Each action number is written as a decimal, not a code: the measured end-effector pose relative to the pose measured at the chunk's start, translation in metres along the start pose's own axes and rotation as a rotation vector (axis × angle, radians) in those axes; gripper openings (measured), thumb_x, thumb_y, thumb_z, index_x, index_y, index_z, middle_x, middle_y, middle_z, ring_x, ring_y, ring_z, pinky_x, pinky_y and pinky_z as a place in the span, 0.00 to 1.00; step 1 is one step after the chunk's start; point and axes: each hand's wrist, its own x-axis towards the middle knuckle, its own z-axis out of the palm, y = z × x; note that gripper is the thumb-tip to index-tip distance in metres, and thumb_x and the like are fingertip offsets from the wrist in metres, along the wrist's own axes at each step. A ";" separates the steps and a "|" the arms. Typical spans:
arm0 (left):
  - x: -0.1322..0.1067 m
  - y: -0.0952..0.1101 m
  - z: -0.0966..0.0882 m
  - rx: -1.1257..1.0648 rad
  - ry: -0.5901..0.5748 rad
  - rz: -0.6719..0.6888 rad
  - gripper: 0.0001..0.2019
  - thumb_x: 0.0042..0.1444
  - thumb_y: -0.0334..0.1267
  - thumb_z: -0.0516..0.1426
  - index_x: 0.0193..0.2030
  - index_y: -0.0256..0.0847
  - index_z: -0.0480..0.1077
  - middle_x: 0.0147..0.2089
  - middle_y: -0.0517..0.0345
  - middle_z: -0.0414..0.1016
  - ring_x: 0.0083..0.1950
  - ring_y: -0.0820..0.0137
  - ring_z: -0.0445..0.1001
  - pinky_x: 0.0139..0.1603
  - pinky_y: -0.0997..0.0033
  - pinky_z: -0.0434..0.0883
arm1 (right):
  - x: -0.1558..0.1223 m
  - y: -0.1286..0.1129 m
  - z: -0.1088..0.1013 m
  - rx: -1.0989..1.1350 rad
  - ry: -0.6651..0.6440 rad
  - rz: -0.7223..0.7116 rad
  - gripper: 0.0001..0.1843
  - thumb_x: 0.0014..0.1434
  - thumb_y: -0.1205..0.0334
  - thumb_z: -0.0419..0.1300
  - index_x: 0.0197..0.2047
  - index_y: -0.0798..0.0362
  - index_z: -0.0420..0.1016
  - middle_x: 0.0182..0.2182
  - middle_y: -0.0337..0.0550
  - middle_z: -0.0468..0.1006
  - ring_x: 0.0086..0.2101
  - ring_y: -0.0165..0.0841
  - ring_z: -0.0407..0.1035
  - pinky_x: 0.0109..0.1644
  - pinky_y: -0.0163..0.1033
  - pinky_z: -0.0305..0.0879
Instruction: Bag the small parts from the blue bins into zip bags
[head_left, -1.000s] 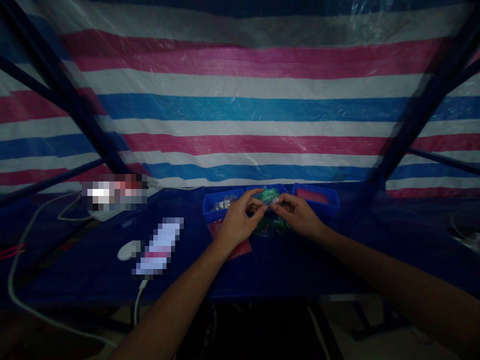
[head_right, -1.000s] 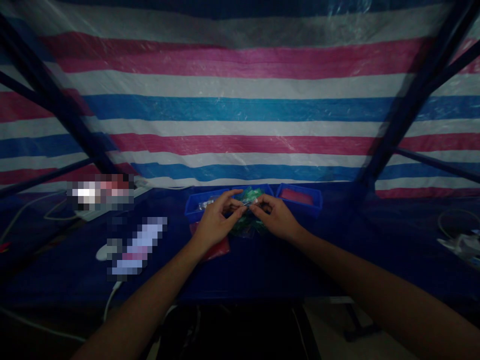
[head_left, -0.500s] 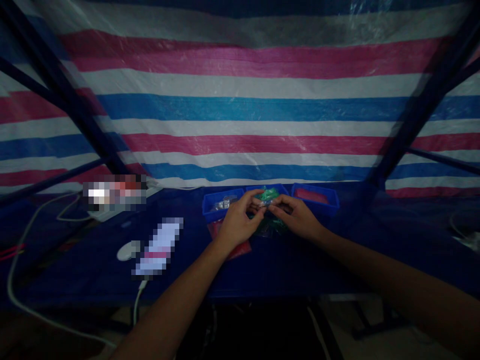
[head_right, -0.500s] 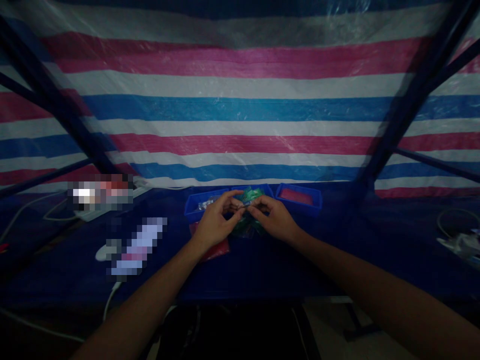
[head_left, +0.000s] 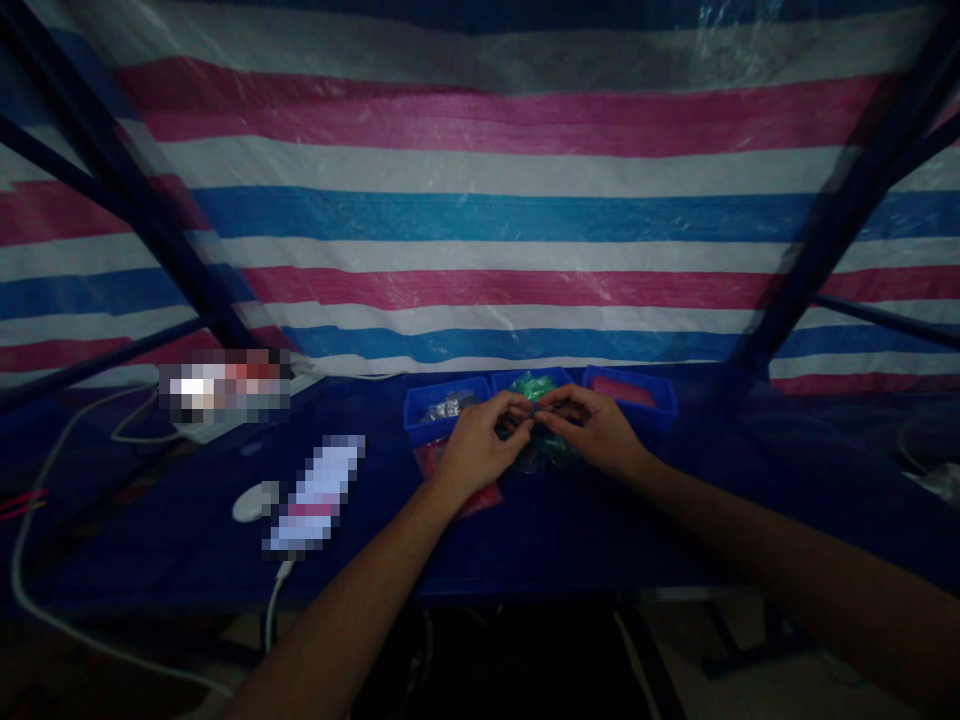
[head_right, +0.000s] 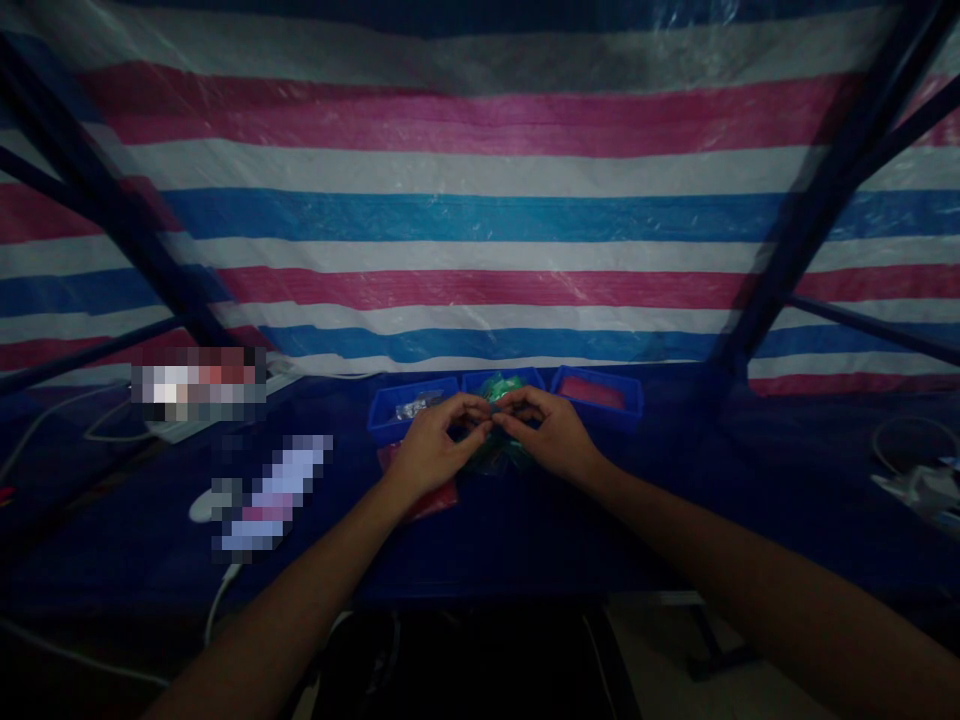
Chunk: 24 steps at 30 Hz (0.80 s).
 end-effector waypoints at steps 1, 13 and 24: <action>0.000 0.000 -0.001 0.019 0.006 0.008 0.07 0.63 0.34 0.59 0.48 0.44 0.73 0.43 0.58 0.83 0.42 0.67 0.81 0.47 0.63 0.76 | 0.000 0.000 0.000 -0.013 0.001 -0.013 0.15 0.60 0.52 0.69 0.47 0.51 0.79 0.43 0.45 0.83 0.45 0.39 0.79 0.53 0.47 0.76; 0.005 -0.018 -0.029 0.426 0.217 0.010 0.06 0.65 0.32 0.57 0.44 0.42 0.75 0.42 0.55 0.79 0.41 0.65 0.78 0.47 0.64 0.74 | -0.002 -0.011 -0.003 -0.381 -0.042 -0.222 0.10 0.67 0.59 0.61 0.50 0.49 0.78 0.43 0.45 0.82 0.41 0.37 0.77 0.47 0.44 0.72; -0.002 -0.052 -0.056 0.782 0.168 -0.132 0.09 0.62 0.32 0.57 0.43 0.40 0.79 0.46 0.46 0.80 0.47 0.54 0.78 0.50 0.54 0.75 | -0.008 -0.009 -0.002 -0.505 -0.518 -0.351 0.21 0.64 0.56 0.68 0.59 0.48 0.77 0.58 0.52 0.76 0.58 0.43 0.70 0.65 0.52 0.66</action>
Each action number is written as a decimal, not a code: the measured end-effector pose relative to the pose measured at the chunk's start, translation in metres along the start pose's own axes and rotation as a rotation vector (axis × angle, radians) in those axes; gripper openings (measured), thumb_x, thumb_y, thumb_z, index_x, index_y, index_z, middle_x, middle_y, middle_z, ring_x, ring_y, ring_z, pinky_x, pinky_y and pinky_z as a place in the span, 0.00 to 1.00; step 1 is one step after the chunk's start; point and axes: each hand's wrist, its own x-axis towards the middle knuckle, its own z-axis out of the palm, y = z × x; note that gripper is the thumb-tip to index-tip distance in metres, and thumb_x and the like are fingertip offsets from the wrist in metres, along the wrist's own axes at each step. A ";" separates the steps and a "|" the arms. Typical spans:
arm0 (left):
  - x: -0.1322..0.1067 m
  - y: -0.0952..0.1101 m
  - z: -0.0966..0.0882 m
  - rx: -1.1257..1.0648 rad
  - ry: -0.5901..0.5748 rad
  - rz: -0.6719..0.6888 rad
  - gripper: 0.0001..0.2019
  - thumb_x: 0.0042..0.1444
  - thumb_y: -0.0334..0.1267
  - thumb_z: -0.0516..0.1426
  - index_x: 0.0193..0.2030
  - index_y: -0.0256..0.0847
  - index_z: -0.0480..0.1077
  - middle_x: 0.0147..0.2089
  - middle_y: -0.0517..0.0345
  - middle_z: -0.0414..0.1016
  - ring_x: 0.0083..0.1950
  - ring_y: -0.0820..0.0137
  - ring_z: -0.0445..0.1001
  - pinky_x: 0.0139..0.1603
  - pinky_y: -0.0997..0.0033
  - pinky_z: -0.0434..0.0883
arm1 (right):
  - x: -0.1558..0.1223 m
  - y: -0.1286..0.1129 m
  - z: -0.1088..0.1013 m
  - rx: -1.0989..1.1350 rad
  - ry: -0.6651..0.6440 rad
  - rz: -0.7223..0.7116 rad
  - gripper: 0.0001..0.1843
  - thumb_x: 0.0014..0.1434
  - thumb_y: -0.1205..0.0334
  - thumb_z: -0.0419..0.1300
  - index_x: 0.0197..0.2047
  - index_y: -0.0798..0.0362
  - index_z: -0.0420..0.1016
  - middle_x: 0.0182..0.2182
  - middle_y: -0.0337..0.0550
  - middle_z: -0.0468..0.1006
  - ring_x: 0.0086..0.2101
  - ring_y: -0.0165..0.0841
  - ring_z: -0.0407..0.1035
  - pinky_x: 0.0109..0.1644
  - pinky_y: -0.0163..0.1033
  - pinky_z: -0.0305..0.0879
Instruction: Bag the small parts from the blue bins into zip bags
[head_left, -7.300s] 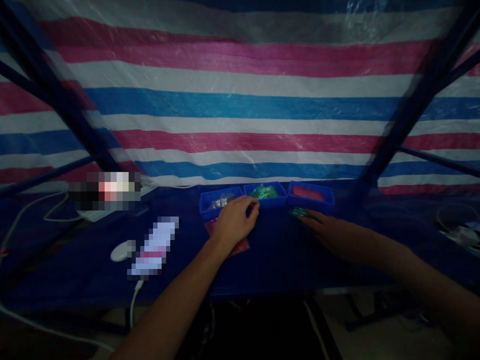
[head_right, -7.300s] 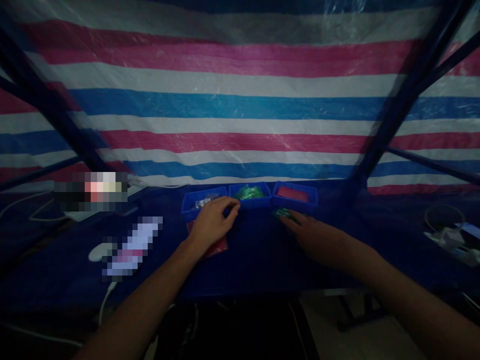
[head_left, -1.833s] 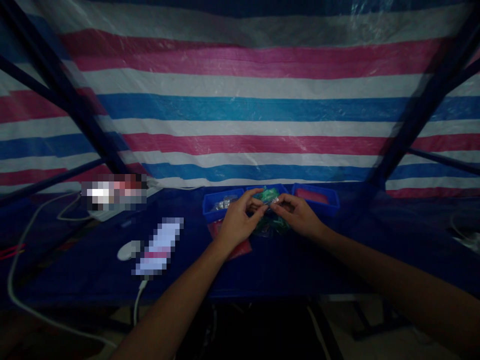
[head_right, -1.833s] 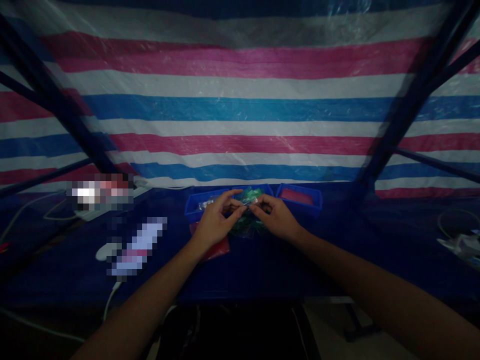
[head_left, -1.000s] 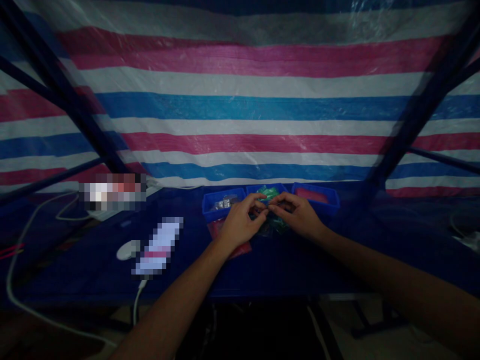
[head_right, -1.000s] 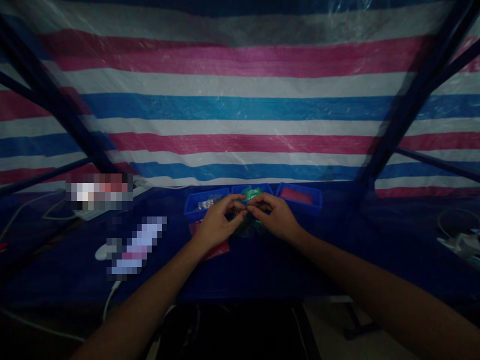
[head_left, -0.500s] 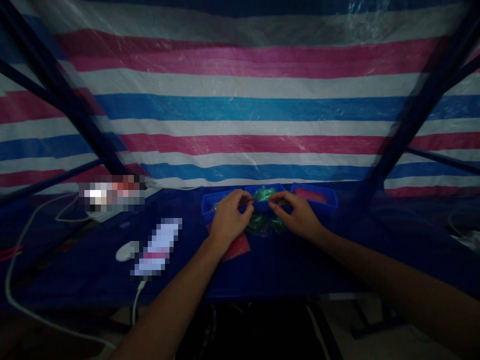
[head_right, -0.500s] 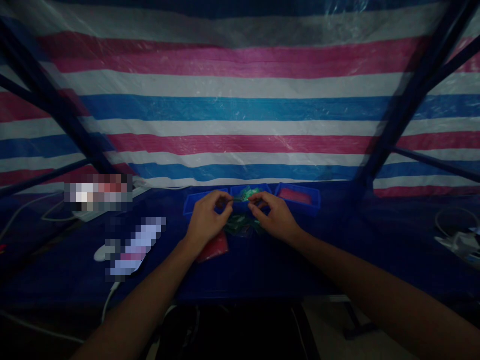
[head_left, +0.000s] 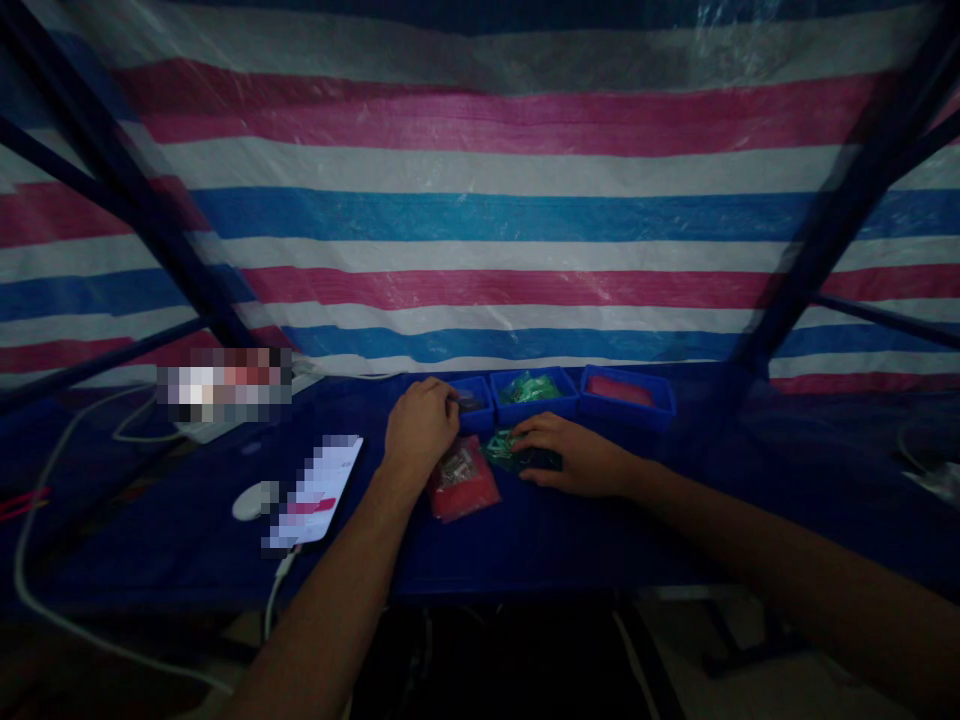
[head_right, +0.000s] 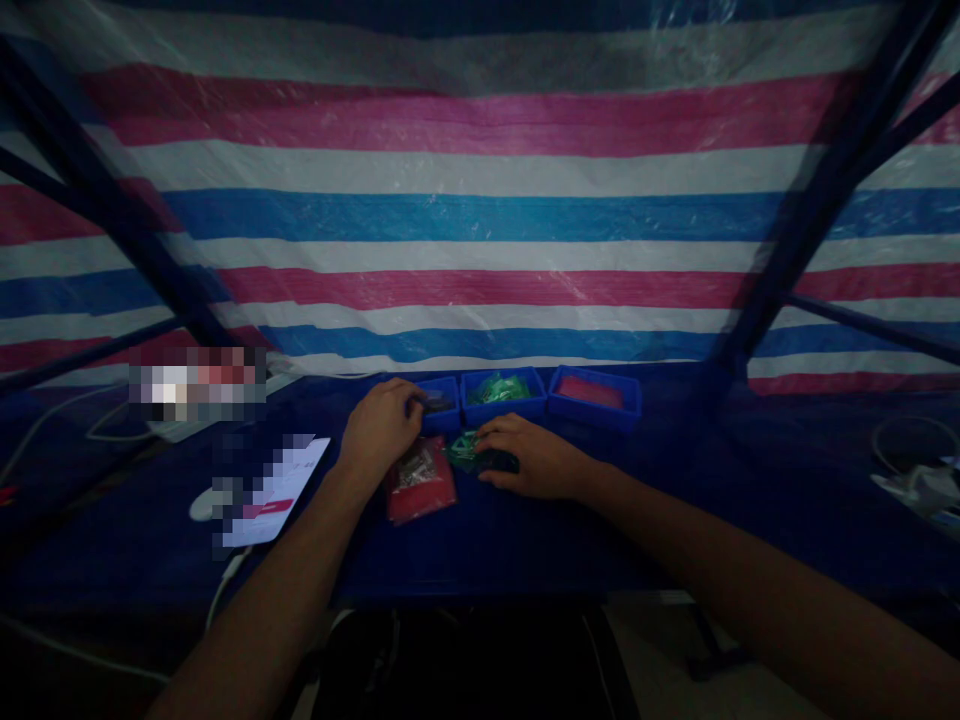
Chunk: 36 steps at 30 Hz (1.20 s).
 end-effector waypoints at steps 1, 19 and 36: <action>0.000 0.001 0.000 0.009 -0.012 -0.001 0.09 0.62 0.33 0.56 0.42 0.40 0.79 0.45 0.46 0.80 0.47 0.54 0.77 0.51 0.53 0.75 | 0.000 0.001 0.000 -0.016 -0.005 0.009 0.21 0.63 0.56 0.68 0.58 0.48 0.77 0.57 0.52 0.75 0.57 0.43 0.70 0.64 0.51 0.67; -0.010 0.063 -0.001 -0.436 -0.059 0.427 0.13 0.67 0.30 0.52 0.52 0.42 0.75 0.51 0.50 0.77 0.57 0.60 0.72 0.62 0.51 0.70 | 0.001 0.005 -0.007 -0.386 -0.081 -0.027 0.12 0.64 0.70 0.57 0.49 0.51 0.76 0.43 0.49 0.80 0.44 0.41 0.75 0.51 0.45 0.71; -0.013 0.068 0.005 -0.626 -0.137 0.227 0.10 0.67 0.39 0.60 0.54 0.47 0.74 0.48 0.58 0.84 0.49 0.63 0.83 0.53 0.59 0.76 | 0.005 0.002 -0.004 0.425 0.435 0.235 0.11 0.63 0.60 0.65 0.48 0.50 0.74 0.44 0.45 0.80 0.42 0.35 0.78 0.46 0.42 0.76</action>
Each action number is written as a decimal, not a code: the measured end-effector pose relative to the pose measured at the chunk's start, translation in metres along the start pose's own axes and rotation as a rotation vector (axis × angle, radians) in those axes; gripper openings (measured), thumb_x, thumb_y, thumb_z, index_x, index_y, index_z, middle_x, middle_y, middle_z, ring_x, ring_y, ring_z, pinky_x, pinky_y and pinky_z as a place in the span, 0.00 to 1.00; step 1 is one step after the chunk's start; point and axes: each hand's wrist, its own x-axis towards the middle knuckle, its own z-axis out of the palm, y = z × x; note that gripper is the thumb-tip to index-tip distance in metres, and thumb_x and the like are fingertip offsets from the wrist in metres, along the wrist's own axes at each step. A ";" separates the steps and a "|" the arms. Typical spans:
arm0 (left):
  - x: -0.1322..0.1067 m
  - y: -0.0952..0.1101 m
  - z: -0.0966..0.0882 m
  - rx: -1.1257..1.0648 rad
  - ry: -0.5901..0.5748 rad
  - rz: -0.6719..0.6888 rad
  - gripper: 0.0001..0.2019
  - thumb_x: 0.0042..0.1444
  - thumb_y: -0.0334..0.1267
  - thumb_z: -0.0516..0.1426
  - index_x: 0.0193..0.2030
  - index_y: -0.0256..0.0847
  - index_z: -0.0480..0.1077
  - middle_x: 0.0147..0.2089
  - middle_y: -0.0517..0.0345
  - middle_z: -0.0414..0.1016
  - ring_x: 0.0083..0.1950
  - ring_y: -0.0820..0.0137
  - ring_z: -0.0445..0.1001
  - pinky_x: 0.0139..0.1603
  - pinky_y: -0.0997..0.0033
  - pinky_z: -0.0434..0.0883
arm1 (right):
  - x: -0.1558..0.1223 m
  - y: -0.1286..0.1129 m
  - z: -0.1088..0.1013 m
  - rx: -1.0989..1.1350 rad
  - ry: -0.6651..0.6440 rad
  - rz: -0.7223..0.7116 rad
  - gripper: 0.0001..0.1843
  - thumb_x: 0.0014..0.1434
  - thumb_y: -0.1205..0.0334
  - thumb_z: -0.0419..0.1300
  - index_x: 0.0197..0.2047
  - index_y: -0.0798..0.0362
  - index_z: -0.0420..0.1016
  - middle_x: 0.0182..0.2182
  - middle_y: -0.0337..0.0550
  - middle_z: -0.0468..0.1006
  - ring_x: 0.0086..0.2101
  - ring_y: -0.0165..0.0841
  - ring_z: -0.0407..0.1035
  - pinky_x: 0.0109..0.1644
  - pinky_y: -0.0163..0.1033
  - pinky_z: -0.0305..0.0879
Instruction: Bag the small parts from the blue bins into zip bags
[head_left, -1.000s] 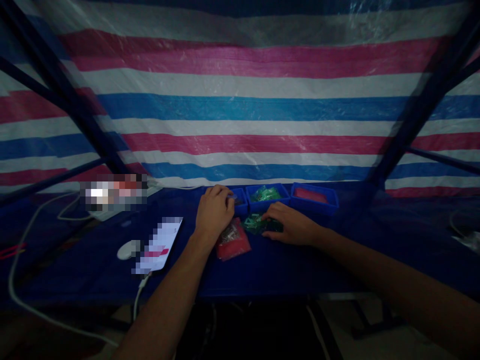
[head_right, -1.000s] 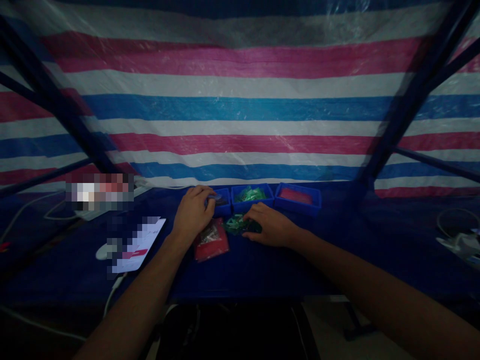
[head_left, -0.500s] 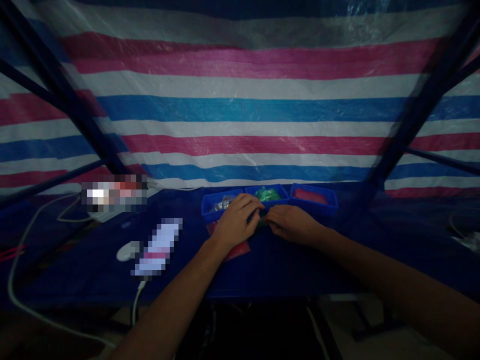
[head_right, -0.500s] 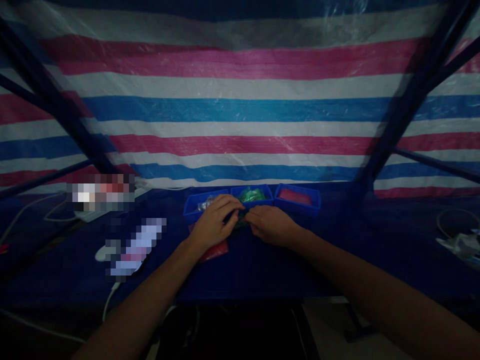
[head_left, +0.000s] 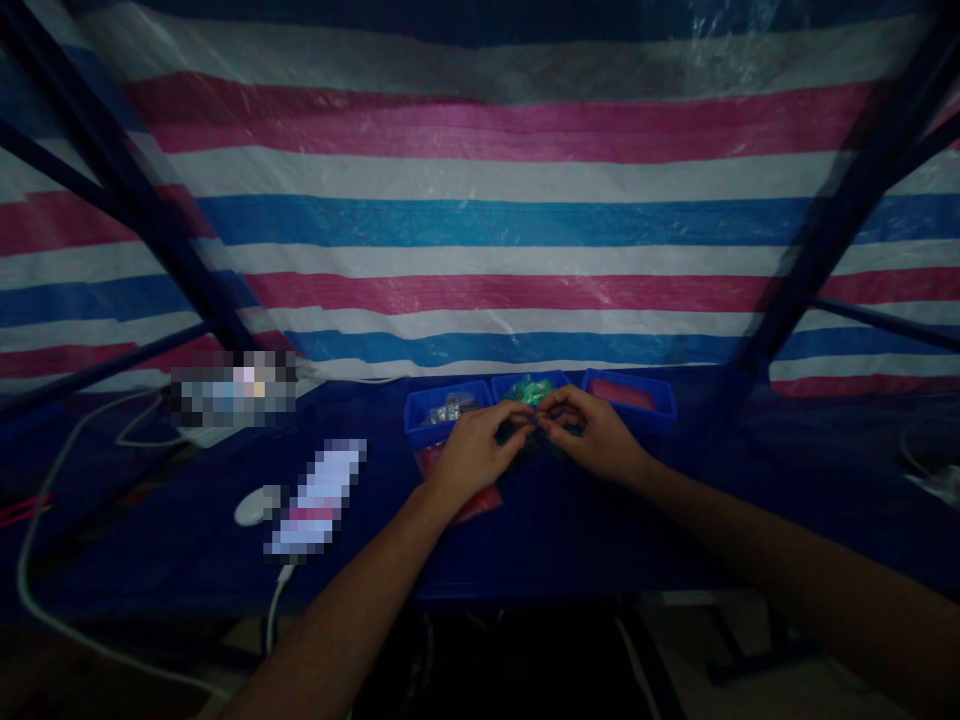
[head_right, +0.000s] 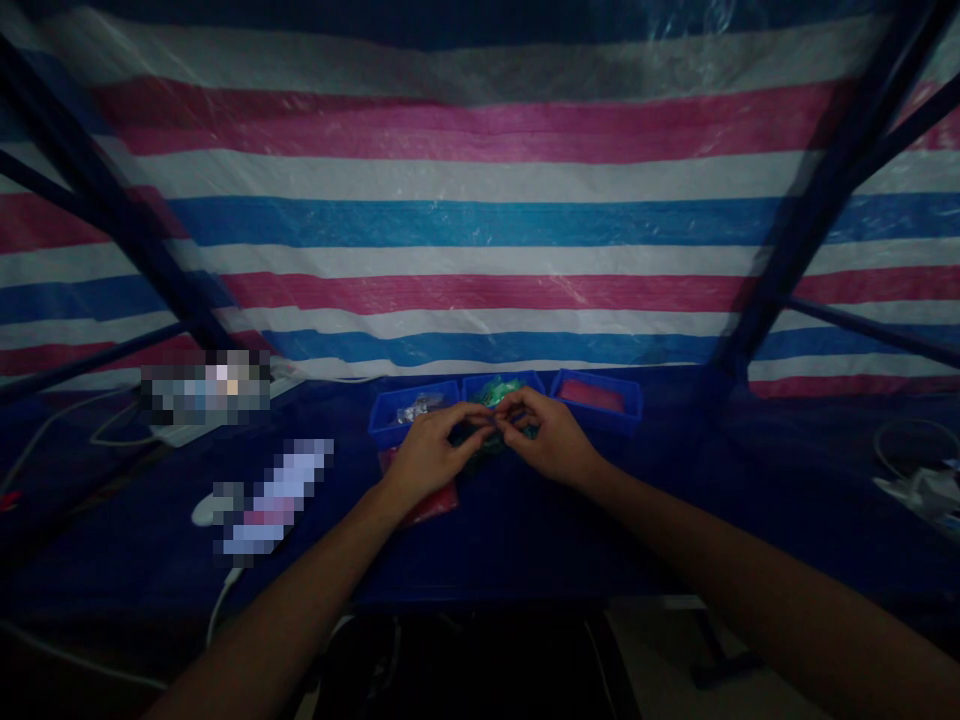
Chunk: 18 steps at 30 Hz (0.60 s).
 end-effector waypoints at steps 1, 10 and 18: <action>0.000 0.001 0.000 -0.012 0.018 -0.013 0.10 0.67 0.39 0.60 0.54 0.47 0.74 0.48 0.58 0.84 0.49 0.63 0.83 0.53 0.58 0.76 | 0.000 0.001 0.001 0.030 -0.007 0.007 0.13 0.62 0.59 0.66 0.49 0.50 0.74 0.45 0.45 0.80 0.43 0.35 0.78 0.46 0.42 0.76; 0.000 0.003 0.000 -0.113 0.031 -0.046 0.14 0.65 0.39 0.61 0.57 0.46 0.71 0.43 0.59 0.85 0.44 0.64 0.84 0.50 0.60 0.76 | 0.002 0.009 0.002 0.179 -0.003 0.102 0.15 0.60 0.60 0.69 0.50 0.50 0.74 0.42 0.43 0.80 0.42 0.33 0.77 0.49 0.42 0.76; 0.001 -0.001 0.000 -0.222 0.100 -0.104 0.12 0.63 0.38 0.63 0.53 0.45 0.72 0.43 0.58 0.85 0.44 0.65 0.85 0.49 0.62 0.79 | 0.001 0.008 0.003 0.258 -0.014 0.127 0.17 0.59 0.60 0.70 0.50 0.48 0.74 0.43 0.43 0.79 0.43 0.34 0.76 0.47 0.40 0.75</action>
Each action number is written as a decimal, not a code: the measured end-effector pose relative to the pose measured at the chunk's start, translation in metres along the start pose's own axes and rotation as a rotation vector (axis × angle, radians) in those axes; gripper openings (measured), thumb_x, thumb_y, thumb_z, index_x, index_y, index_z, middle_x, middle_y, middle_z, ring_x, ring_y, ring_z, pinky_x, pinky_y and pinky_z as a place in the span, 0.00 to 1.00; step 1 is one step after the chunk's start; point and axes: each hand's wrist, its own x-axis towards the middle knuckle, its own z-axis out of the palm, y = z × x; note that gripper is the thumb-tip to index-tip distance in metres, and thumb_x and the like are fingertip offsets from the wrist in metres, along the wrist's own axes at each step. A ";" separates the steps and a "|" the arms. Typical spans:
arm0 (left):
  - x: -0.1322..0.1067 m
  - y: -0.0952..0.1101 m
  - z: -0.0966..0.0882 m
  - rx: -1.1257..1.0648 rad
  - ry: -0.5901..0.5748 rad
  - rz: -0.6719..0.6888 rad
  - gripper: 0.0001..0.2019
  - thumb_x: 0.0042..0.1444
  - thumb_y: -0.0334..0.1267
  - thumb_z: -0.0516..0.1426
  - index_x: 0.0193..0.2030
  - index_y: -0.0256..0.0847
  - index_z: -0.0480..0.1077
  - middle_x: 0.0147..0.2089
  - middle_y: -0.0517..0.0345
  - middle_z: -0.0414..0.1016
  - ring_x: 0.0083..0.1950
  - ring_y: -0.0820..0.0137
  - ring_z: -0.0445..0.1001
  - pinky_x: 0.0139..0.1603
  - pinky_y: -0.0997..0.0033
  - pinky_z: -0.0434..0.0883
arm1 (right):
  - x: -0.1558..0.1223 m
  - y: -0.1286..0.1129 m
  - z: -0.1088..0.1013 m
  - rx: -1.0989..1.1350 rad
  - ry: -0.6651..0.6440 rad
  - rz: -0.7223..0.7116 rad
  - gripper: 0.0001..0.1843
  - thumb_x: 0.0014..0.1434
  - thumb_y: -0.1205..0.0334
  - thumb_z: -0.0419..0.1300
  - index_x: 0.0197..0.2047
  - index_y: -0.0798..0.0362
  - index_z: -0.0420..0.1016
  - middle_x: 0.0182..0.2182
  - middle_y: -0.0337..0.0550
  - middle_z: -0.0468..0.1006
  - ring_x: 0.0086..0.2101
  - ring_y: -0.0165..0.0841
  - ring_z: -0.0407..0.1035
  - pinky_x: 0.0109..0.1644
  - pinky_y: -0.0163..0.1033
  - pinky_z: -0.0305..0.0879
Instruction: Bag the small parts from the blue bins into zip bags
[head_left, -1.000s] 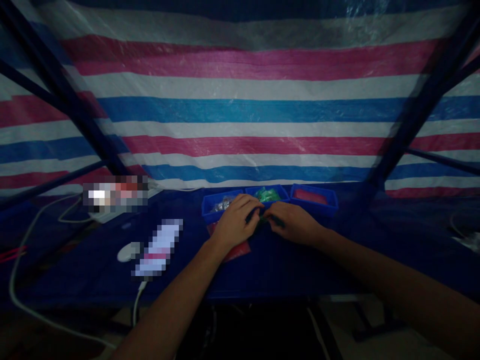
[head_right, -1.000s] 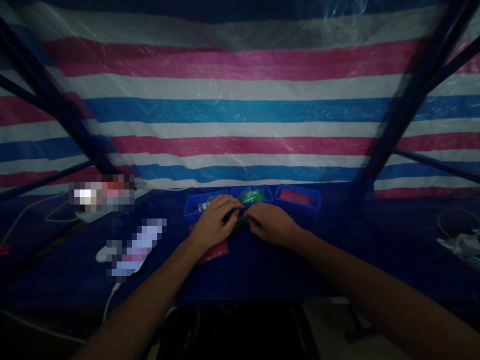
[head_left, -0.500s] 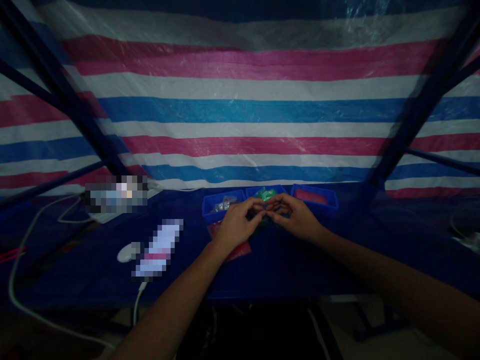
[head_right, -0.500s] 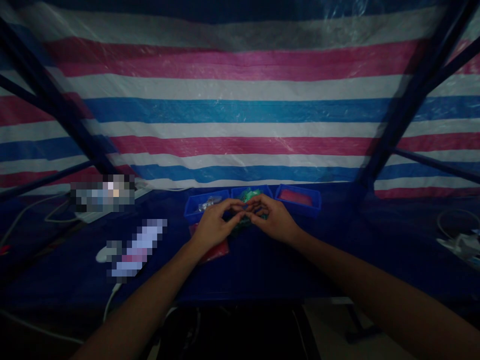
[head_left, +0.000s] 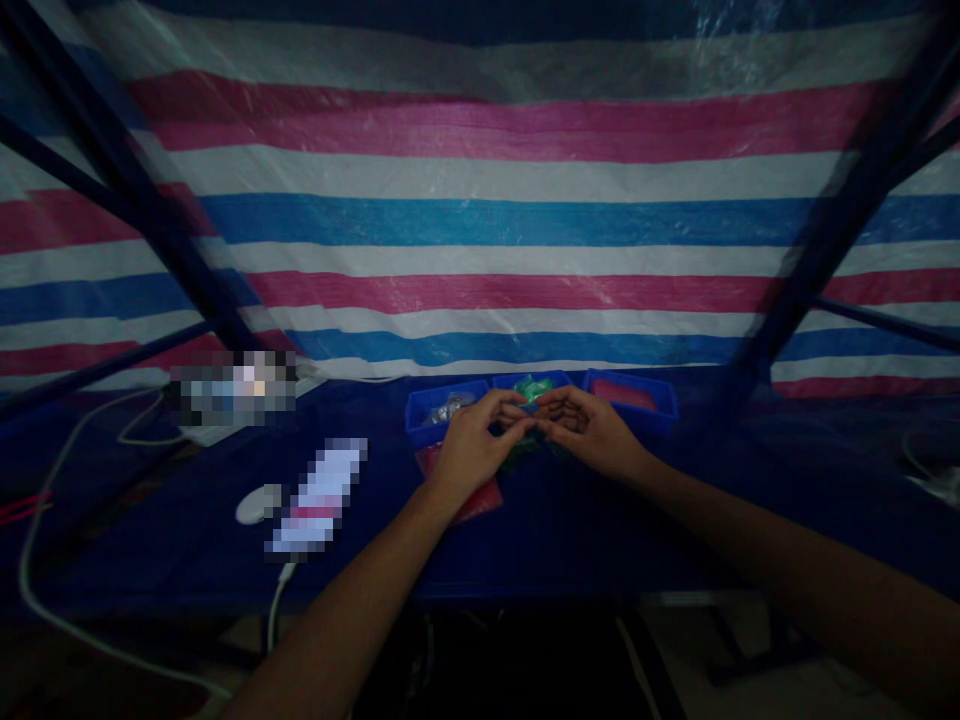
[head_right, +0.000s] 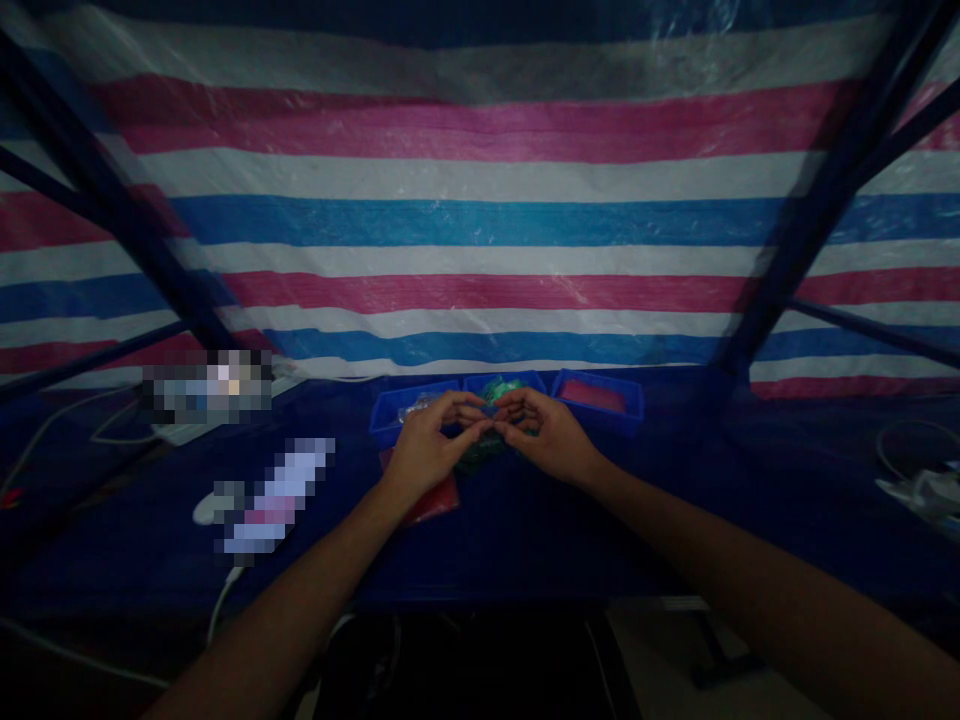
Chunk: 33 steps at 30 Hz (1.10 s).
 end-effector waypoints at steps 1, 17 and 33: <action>0.000 0.000 0.000 -0.011 0.006 -0.004 0.12 0.63 0.39 0.63 0.53 0.45 0.73 0.43 0.57 0.85 0.44 0.65 0.85 0.50 0.62 0.79 | 0.000 0.000 0.000 0.000 -0.009 0.003 0.18 0.59 0.60 0.70 0.51 0.48 0.74 0.43 0.43 0.79 0.43 0.34 0.76 0.46 0.40 0.75; 0.001 0.002 0.003 -0.055 -0.022 -0.012 0.18 0.65 0.39 0.62 0.60 0.48 0.72 0.48 0.55 0.84 0.48 0.63 0.83 0.53 0.57 0.78 | -0.001 0.002 0.001 -0.050 -0.017 0.001 0.16 0.58 0.62 0.68 0.50 0.49 0.73 0.41 0.40 0.79 0.38 0.31 0.75 0.42 0.37 0.73; 0.001 0.002 0.003 0.183 0.168 0.187 0.16 0.64 0.35 0.63 0.58 0.47 0.74 0.59 0.49 0.76 0.55 0.63 0.79 0.54 0.57 0.80 | 0.007 0.005 -0.004 0.034 0.138 0.092 0.18 0.54 0.61 0.71 0.46 0.50 0.72 0.36 0.38 0.79 0.36 0.31 0.75 0.43 0.38 0.72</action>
